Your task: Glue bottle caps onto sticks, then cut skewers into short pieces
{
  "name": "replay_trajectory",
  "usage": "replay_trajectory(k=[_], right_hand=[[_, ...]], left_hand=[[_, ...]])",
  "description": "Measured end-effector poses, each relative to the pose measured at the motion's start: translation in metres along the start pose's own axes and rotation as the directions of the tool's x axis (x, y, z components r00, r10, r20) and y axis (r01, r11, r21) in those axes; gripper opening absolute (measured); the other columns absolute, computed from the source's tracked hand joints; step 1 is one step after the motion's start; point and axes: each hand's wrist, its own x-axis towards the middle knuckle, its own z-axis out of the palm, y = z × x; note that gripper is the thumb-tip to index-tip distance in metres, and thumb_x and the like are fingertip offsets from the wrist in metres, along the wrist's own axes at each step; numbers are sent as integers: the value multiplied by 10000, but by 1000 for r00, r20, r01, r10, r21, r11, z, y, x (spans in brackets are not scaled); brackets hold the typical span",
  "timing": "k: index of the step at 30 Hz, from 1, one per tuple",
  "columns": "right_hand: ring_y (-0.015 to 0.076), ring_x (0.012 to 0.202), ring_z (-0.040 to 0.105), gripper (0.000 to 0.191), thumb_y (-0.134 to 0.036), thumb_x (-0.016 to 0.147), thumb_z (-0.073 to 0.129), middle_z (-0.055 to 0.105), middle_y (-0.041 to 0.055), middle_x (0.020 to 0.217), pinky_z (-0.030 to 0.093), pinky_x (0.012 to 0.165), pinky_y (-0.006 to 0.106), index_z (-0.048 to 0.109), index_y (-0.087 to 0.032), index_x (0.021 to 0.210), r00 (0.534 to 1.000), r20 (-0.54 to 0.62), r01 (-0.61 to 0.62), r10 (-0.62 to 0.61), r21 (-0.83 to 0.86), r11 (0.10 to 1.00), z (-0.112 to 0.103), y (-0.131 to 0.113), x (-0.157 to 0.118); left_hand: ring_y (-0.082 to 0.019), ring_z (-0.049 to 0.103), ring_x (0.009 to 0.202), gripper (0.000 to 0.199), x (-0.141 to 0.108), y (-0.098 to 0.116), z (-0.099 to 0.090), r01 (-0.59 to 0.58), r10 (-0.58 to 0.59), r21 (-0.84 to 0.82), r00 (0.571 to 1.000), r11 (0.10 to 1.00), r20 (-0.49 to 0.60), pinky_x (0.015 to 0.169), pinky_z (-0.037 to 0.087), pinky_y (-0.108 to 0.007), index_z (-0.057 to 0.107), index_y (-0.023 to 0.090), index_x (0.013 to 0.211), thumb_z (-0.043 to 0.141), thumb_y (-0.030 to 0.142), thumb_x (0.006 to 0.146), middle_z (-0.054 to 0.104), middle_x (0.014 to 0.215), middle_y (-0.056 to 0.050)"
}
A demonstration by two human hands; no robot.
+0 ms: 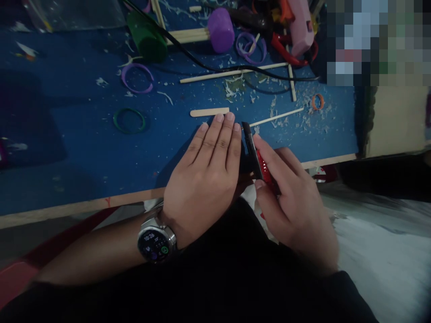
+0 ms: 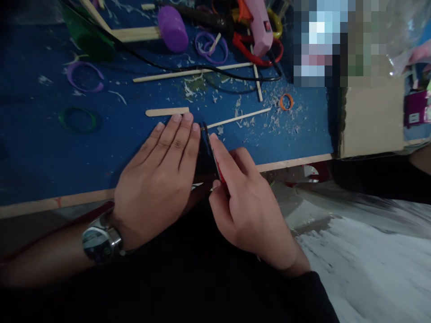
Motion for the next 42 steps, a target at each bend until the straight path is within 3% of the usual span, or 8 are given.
replay_trajectory(k=[9, 17, 23, 32, 42], right_hand=[[348, 1201, 678, 762, -157, 1041, 504, 692, 157, 1388, 665, 1069, 626, 391, -246, 1789, 1000, 0, 9, -9, -9, 1000, 2, -1, 0], [358, 1319, 645, 791, -163, 1022, 545, 619, 182, 1546, 677, 1063, 555, 379, -195, 1794, 1000, 0, 8, -8, -52, 999, 6, -3, -2], [346, 1248, 674, 814, -166, 1010, 556, 638, 169, 1451, 709, 968, 510, 370, -212, 1801, 1000, 0, 1, -1, -71, 997, 8, -5, -4], [332, 1174, 687, 777, -159, 1027, 543, 655, 154, 1387, 703, 980, 524, 403, -240, 1787, 1000, -7, 7, -7, -74, 997, 5, -4, 0], [319, 1122, 702, 723, -157, 1031, 519, 671, 164, 1339, 693, 972, 520, 461, -198, 1751, 1000, -19, 18, -20, -90, 996, 2, -5, 6]], left_hand=[[-404, 362, 1744, 732, 1, 0, -2, 16, -15, -41, 1000, 999, 14, 1454, 333, -617, 300, 46, 1791, 489, 322, 1139, 386, 1828, -254], [-393, 370, 1742, 709, 1, 1, -3, 35, -34, -35, 999, 999, 27, 1457, 335, -607, 309, 61, 1793, 463, 257, 1130, 399, 1831, -227], [-371, 376, 1742, 691, 1, 2, -2, 38, -38, -17, 999, 999, 19, 1458, 341, -584, 329, 63, 1783, 457, 245, 1129, 415, 1825, -223], [-378, 354, 1752, 735, 0, 2, 0, 46, -45, -46, 999, 998, 6, 1463, 319, -596, 274, 106, 1811, 475, 287, 1128, 389, 1845, -195], [-412, 355, 1743, 746, 0, 1, 2, 26, -26, -47, 1000, 999, -8, 1459, 321, -630, 285, 69, 1802, 467, 323, 1125, 382, 1841, -227]])
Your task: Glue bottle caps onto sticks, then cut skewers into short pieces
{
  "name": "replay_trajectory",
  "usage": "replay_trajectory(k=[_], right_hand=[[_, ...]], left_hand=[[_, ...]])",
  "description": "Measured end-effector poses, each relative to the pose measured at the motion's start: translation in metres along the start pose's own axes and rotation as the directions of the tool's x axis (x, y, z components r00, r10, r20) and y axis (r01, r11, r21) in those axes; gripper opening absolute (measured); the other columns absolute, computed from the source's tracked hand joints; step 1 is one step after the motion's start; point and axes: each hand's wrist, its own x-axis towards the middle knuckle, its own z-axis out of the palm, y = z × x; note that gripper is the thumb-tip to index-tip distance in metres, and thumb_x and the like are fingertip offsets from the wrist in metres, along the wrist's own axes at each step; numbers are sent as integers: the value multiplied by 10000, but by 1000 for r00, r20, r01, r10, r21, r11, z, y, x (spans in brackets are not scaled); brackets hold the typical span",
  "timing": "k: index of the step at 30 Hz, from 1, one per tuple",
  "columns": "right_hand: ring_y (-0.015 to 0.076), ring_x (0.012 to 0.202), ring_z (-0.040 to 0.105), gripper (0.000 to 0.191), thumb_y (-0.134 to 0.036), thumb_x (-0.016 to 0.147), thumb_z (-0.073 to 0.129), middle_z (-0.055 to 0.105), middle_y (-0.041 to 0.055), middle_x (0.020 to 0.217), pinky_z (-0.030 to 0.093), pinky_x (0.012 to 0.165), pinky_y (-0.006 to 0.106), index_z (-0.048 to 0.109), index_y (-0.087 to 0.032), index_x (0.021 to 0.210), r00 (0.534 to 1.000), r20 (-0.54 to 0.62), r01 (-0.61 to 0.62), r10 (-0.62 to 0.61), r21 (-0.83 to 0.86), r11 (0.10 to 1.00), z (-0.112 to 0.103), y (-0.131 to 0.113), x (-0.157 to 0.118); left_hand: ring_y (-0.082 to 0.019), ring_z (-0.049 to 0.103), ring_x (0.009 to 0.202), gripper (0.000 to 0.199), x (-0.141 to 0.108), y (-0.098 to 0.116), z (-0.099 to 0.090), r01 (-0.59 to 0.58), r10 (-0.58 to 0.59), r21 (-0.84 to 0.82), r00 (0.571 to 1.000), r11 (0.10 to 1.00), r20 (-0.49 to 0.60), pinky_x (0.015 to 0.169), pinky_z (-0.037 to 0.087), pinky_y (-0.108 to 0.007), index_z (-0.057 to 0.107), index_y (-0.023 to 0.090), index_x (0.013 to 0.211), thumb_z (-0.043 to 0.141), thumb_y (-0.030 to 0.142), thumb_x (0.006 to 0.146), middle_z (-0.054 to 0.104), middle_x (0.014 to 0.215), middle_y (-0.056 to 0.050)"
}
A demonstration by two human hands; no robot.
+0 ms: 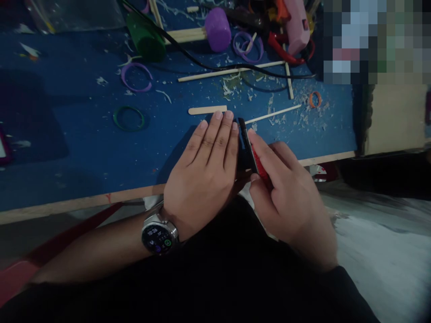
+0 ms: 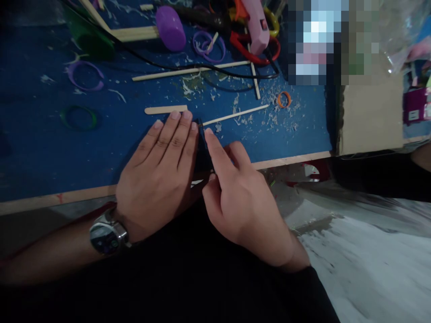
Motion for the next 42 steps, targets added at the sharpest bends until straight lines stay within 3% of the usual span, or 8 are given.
replay_trajectory(k=[4, 19, 31, 36, 42], right_hand=[[326, 1115, 700, 732, -147, 1023, 521, 681, 154, 1317, 690, 968, 543, 467, -235, 1748, 1000, -21, 9, -9, -6, 1000, 1, 2, 1], [328, 1102, 703, 752, -137, 994, 521, 683, 174, 1303, 675, 970, 535, 496, -187, 1744, 998, -55, 23, -22, 10, 1000, 6, 3, 12], [327, 1131, 712, 744, -111, 1007, 511, 666, 172, 1356, 660, 1008, 536, 485, -202, 1745, 998, -41, 50, -50, -12, 999, 3, 3, 15], [326, 1097, 705, 716, -126, 1031, 490, 652, 191, 1340, 653, 995, 537, 470, -160, 1745, 999, -25, 46, -47, -32, 998, 3, 2, 14], [330, 1076, 696, 703, -154, 1043, 482, 649, 189, 1321, 652, 964, 547, 463, -170, 1746, 998, -51, 41, -43, -41, 998, 7, 0, 8]], left_hand=[[-403, 360, 1742, 738, 0, 0, 2, -11, 11, 21, 1000, 1000, -9, 1455, 333, -619, 291, 56, 1798, 452, 303, 1122, 387, 1835, -236], [-393, 348, 1758, 753, 3, 1, 1, -1, 1, 39, 1000, 999, -7, 1461, 317, -583, 330, 11, 1770, 471, 402, 1142, 372, 1835, -274], [-402, 333, 1763, 749, 5, 5, 3, 71, -70, 21, 996, 997, -58, 1456, 318, -594, 325, 116, 1797, 491, 439, 1142, 368, 1860, -205], [-412, 372, 1745, 744, 6, 4, 2, 81, -81, 33, 997, 996, -14, 1463, 297, -611, 360, 65, 1770, 520, 391, 1120, 413, 1828, -248], [-403, 380, 1743, 719, 6, 3, 4, 58, -56, 47, 998, 997, -37, 1454, 323, -604, 388, 41, 1749, 514, 318, 1097, 419, 1817, -267]])
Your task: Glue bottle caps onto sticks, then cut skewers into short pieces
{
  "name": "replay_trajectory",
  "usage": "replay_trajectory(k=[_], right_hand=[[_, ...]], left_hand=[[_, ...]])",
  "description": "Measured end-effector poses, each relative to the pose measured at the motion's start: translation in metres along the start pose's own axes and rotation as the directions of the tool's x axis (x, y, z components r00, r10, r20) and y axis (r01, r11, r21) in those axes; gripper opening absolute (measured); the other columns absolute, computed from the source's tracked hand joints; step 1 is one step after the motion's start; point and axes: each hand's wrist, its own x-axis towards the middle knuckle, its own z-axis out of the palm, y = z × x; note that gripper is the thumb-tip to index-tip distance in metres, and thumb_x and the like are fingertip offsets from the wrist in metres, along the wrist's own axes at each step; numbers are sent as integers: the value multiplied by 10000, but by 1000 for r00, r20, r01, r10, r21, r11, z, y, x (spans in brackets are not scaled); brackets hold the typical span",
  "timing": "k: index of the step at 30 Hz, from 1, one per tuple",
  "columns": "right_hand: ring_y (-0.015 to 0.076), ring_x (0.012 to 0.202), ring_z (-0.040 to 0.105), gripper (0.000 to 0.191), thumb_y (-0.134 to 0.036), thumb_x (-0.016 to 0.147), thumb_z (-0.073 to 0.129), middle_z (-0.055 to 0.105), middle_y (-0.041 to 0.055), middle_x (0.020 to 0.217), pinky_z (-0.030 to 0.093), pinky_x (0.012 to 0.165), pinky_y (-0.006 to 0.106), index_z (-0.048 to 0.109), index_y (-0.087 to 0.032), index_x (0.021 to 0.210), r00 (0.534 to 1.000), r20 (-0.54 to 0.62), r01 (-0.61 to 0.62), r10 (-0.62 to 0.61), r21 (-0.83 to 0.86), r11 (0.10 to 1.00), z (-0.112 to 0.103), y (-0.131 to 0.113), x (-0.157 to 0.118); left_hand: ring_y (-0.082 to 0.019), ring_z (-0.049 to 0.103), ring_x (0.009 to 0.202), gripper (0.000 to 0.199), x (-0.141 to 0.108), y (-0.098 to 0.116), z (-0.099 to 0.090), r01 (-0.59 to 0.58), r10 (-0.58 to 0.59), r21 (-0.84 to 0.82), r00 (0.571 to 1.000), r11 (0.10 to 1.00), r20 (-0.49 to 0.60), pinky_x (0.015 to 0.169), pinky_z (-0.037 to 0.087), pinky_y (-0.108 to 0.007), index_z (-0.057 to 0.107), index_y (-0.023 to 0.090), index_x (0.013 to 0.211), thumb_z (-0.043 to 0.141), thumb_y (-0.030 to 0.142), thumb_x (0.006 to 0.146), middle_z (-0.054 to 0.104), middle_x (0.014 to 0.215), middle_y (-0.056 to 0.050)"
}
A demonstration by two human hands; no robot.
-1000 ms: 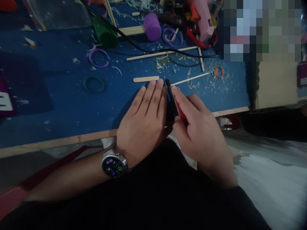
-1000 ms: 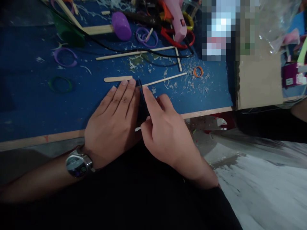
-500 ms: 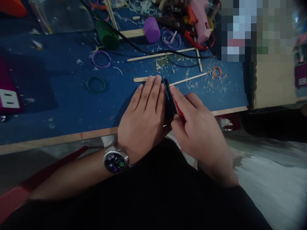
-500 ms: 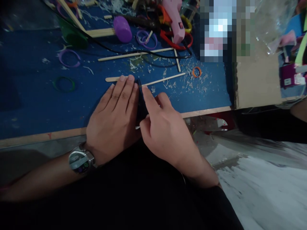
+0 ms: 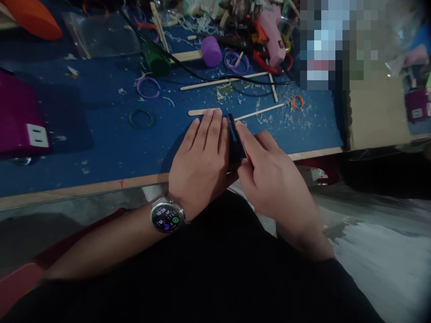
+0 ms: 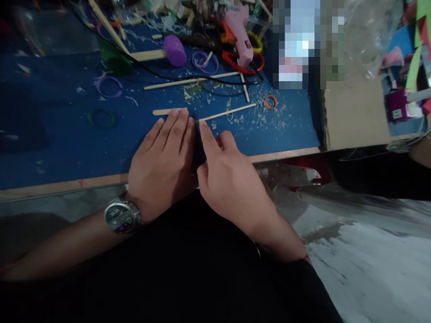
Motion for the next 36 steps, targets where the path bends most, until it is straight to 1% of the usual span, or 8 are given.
replay_trajectory(k=[4, 8, 13, 23, 27, 31, 33, 36], right_hand=[[335, 1063, 692, 696, -170, 1041, 484, 663, 202, 1303, 648, 952, 537, 473, -127, 1736, 1000, 2, -13, 13, -18, 1000, 1, -1, -6], [345, 1114, 696, 694, -156, 1033, 483, 675, 199, 1292, 639, 999, 543, 491, -125, 1726, 1000, -16, -3, 3, -15, 1000, 4, -1, -1], [351, 1089, 693, 705, -162, 1023, 478, 677, 210, 1296, 642, 970, 564, 491, -106, 1725, 1000, -29, 5, -5, -18, 1000, 7, 2, 8], [331, 1047, 700, 689, -161, 1039, 488, 670, 206, 1280, 634, 963, 527, 490, -93, 1724, 1000, 18, 7, -7, -27, 1000, 1, 1, -12], [342, 1153, 698, 679, -138, 1041, 476, 688, 199, 1308, 624, 1050, 553, 508, -126, 1719, 998, -42, 44, -43, 23, 999, -3, 6, -13], [347, 1280, 676, 669, -141, 1071, 463, 698, 173, 1386, 597, 1148, 606, 496, -209, 1735, 989, -140, 51, -43, 50, 997, -8, 15, -14], [340, 1280, 683, 648, -156, 1088, 464, 698, 156, 1396, 607, 1144, 612, 506, -245, 1728, 985, -173, 29, -21, 44, 999, -8, 19, -16], [329, 1270, 694, 602, -180, 1113, 458, 682, 155, 1405, 641, 1106, 582, 536, -250, 1706, 978, -208, -21, 28, 39, 999, -5, 22, -18]], left_hand=[[-409, 382, 1740, 694, 0, 0, 3, -16, 16, 40, 1000, 999, -2, 1453, 334, -586, 414, -23, 1715, 487, 284, 1097, 418, 1805, -301], [-395, 375, 1746, 680, -1, 0, 7, -1, 3, 40, 1000, 999, -30, 1450, 343, -586, 407, 5, 1728, 474, 255, 1099, 423, 1809, -284], [-389, 383, 1742, 668, 0, 0, 6, -2, 3, 44, 1000, 999, -21, 1443, 358, -580, 421, 3, 1718, 465, 239, 1095, 433, 1803, -285], [-416, 362, 1749, 766, 1, 0, 4, -26, 26, 81, 1000, 996, 10, 1451, 343, -573, 400, -35, 1715, 557, 372, 1087, 397, 1813, -312], [-428, 359, 1748, 819, 0, -1, 6, -27, 25, 88, 1000, 996, 19, 1457, 334, -576, 388, -67, 1711, 555, 464, 1110, 390, 1809, -330], [-435, 350, 1750, 871, -2, -1, 6, -50, 49, 120, 999, 992, 10, 1461, 328, -576, 360, -89, 1716, 565, 509, 1116, 355, 1819, -340], [-431, 339, 1755, 826, -3, 0, 5, -53, 52, 119, 999, 992, 17, 1462, 326, -578, 348, -77, 1726, 553, 450, 1124, 340, 1828, -332], [-402, 332, 1760, 724, -5, 0, 3, -41, 40, 92, 999, 995, 22, 1461, 333, -583, 340, -21, 1750, 512, 283, 1115, 340, 1838, -298]])
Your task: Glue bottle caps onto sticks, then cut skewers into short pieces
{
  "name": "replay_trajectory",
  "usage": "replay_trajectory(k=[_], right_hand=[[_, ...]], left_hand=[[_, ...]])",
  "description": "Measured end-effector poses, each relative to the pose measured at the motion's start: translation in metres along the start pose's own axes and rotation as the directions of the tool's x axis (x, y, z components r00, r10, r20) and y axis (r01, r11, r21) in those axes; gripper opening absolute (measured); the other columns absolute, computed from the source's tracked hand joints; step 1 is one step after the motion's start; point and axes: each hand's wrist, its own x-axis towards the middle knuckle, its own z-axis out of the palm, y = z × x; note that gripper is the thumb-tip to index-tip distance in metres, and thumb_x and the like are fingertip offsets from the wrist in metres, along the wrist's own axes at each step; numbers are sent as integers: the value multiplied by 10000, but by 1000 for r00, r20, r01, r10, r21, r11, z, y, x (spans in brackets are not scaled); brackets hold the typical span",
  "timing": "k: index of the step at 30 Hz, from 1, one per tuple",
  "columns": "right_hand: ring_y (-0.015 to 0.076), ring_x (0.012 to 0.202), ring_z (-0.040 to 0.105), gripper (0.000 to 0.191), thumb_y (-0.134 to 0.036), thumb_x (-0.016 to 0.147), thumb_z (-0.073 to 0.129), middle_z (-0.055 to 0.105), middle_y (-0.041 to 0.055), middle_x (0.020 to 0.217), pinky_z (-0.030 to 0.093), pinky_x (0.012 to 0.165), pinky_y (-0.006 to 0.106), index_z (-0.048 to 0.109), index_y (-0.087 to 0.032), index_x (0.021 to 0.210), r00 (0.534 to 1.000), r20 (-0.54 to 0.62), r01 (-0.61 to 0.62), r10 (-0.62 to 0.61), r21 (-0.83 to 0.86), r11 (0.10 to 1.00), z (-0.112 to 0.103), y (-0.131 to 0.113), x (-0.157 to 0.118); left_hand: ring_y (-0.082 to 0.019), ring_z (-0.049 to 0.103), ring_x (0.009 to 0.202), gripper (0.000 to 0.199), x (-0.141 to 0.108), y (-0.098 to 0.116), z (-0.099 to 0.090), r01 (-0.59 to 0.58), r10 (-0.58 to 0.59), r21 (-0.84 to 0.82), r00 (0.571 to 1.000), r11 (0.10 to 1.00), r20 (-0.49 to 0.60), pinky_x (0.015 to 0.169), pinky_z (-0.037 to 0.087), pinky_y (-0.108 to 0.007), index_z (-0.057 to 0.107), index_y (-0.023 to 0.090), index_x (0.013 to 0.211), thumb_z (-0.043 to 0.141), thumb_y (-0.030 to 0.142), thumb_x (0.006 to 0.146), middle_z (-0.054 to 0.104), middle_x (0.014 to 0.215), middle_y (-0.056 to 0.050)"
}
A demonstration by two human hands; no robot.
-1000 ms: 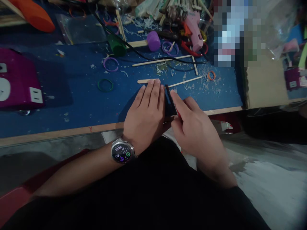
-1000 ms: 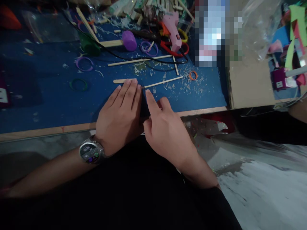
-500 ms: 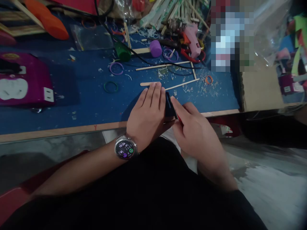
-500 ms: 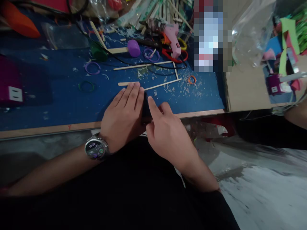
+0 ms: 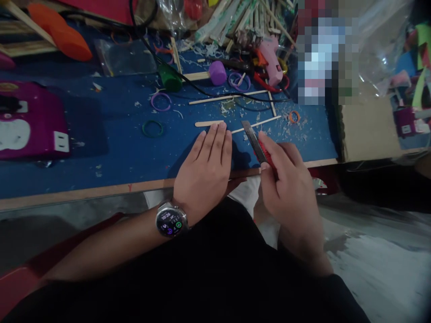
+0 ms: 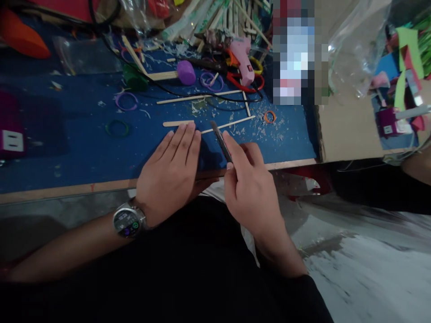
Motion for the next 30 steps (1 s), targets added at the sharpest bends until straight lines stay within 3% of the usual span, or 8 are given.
replay_trajectory(k=[5, 9, 14, 20, 22, 24, 27, 30], right_hand=[[331, 1318, 671, 576, -198, 1142, 442, 642, 164, 1443, 660, 1076, 563, 543, -268, 1705, 999, -8, -52, 52, 1, 999, 9, -2, -2], [319, 1298, 669, 578, -209, 1141, 465, 628, 168, 1407, 656, 1069, 543, 541, -249, 1713, 1000, 10, -18, 18, -28, 999, 15, -5, -2], [351, 1320, 652, 626, -207, 1097, 545, 622, 178, 1421, 618, 1133, 611, 528, -235, 1723, 999, 39, -1, 2, -14, 1000, 15, -4, -5], [391, 1350, 645, 603, -213, 1065, 610, 642, 172, 1455, 573, 1185, 675, 605, -272, 1665, 985, -170, -8, 5, -14, 1000, 20, 7, -10], [399, 1350, 650, 601, -226, 1063, 606, 648, 170, 1447, 579, 1171, 688, 607, -281, 1662, 985, -171, -16, 11, -28, 999, 22, 11, -11], [397, 1338, 659, 599, -227, 1060, 602, 649, 165, 1435, 591, 1155, 686, 612, -291, 1656, 987, -160, -19, 15, -27, 999, 24, 13, -11], [391, 1335, 661, 596, -217, 1054, 611, 653, 162, 1424, 591, 1156, 676, 623, -286, 1646, 986, -167, -12, 12, -1, 1000, 25, 16, -10], [398, 1339, 658, 597, -222, 1048, 615, 658, 160, 1413, 583, 1156, 690, 627, -291, 1641, 984, -177, -5, 7, 12, 1000, 26, 18, -10]], left_hand=[[-407, 351, 1751, 787, -2, 1, -1, 6, -7, -64, 1000, 998, -17, 1451, 349, -617, 306, 32, 1781, 572, 315, 1096, 354, 1832, -288], [-415, 356, 1746, 802, -3, 1, -1, 6, -8, -81, 1000, 997, -21, 1443, 358, -641, 296, 49, 1790, 574, 365, 1107, 351, 1832, -284], [-400, 363, 1743, 742, -4, 0, -3, 18, -18, -88, 1000, 996, 6, 1457, 347, -616, 333, 39, 1777, 532, 295, 1110, 373, 1827, -269], [-372, 359, 1754, 795, -2, -1, -15, 16, -13, -84, 999, 996, 42, 1479, 341, -558, 331, 82, 1786, 527, 515, 1148, 389, 1848, -211], [-352, 345, 1764, 817, -2, -3, -23, 36, -28, -106, 996, 994, 83, 1489, 340, -512, 327, 153, 1799, 570, 552, 1129, 377, 1867, -159], [-378, 349, 1760, 836, -3, -8, -32, 51, -42, -111, 996, 993, 83, 1472, 363, -545, 325, 160, 1798, 598, 560, 1116, 371, 1867, -171], [-424, 425, 1717, 800, -9, -19, -45, 55, -53, -77, 998, 996, 31, 1420, 417, -606, 356, 126, 1773, 606, 521, 1122, 431, 1827, -219], [-378, 603, 1596, 569, -13, -30, -55, 53, -54, -22, 998, 998, -26, 1338, 522, -567, 523, 217, 1680, 592, 371, 1137, 627, 1702, -140]])
